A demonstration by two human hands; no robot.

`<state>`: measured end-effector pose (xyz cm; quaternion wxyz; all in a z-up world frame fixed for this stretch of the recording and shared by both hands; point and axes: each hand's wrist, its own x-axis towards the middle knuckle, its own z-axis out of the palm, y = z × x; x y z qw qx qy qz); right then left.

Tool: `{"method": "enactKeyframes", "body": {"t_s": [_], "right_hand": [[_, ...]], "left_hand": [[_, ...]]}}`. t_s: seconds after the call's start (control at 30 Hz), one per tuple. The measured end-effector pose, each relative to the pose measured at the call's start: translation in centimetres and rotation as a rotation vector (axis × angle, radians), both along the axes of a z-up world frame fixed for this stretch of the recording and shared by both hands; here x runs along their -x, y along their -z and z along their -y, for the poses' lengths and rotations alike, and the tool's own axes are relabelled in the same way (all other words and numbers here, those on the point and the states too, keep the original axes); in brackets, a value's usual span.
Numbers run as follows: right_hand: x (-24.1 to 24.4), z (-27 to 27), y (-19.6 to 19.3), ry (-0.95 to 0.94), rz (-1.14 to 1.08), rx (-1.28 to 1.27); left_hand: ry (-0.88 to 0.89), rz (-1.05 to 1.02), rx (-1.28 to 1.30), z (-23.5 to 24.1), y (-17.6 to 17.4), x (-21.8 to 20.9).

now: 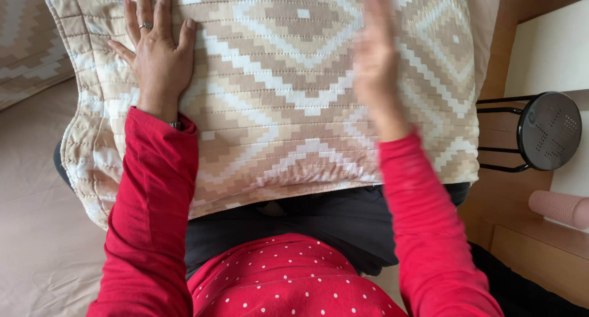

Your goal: The person pats and smooths a patterned pillow on their lap by hand, pulls off a white pillowcase, and continues to smooth the surface of the pillow.

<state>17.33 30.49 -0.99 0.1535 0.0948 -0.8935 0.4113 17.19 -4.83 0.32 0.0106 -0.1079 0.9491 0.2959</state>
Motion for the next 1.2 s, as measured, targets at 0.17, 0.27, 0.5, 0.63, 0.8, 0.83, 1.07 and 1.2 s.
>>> {"method": "enactKeyframes", "body": {"t_s": [0.17, 0.27, 0.5, 0.63, 0.8, 0.83, 1.07, 1.2], "right_hand": [[-0.5, 18.1, -0.1, -0.357, -0.081, -0.530], [1.8, 19.5, 0.6, -0.362, 0.023, -0.873], [7.2, 8.9, 2.7, -0.099, -0.168, -0.594], [8.8, -0.6, 4.8, 0.132, 0.049, -0.610], [5.9, -10.2, 4.1, 0.404, 0.362, -0.599], [4.7, -11.5, 3.6, 0.469, 0.431, -0.561], [-2.2, -27.1, 10.4, 0.733, 0.700, -0.086], [-4.4, -20.7, 5.8, 0.811, 0.514, -0.131]], "left_hand": [[-0.011, -0.021, -0.023, 0.0, -0.1, -0.4], [-0.016, -0.008, -0.004, 0.2, 0.2, -0.1], [-0.015, -0.015, -0.016, 0.2, 0.4, -0.3], [-0.003, -0.048, -0.025, 0.3, 0.6, -0.3], [0.014, -0.048, -0.024, 0.4, 0.6, -0.3], [0.010, -0.041, -0.023, 0.4, 0.5, -0.3], [-0.010, -0.077, -0.028, 0.5, 0.8, -0.2], [-0.068, -0.150, -0.111, 1.1, 2.4, -0.1]]}}
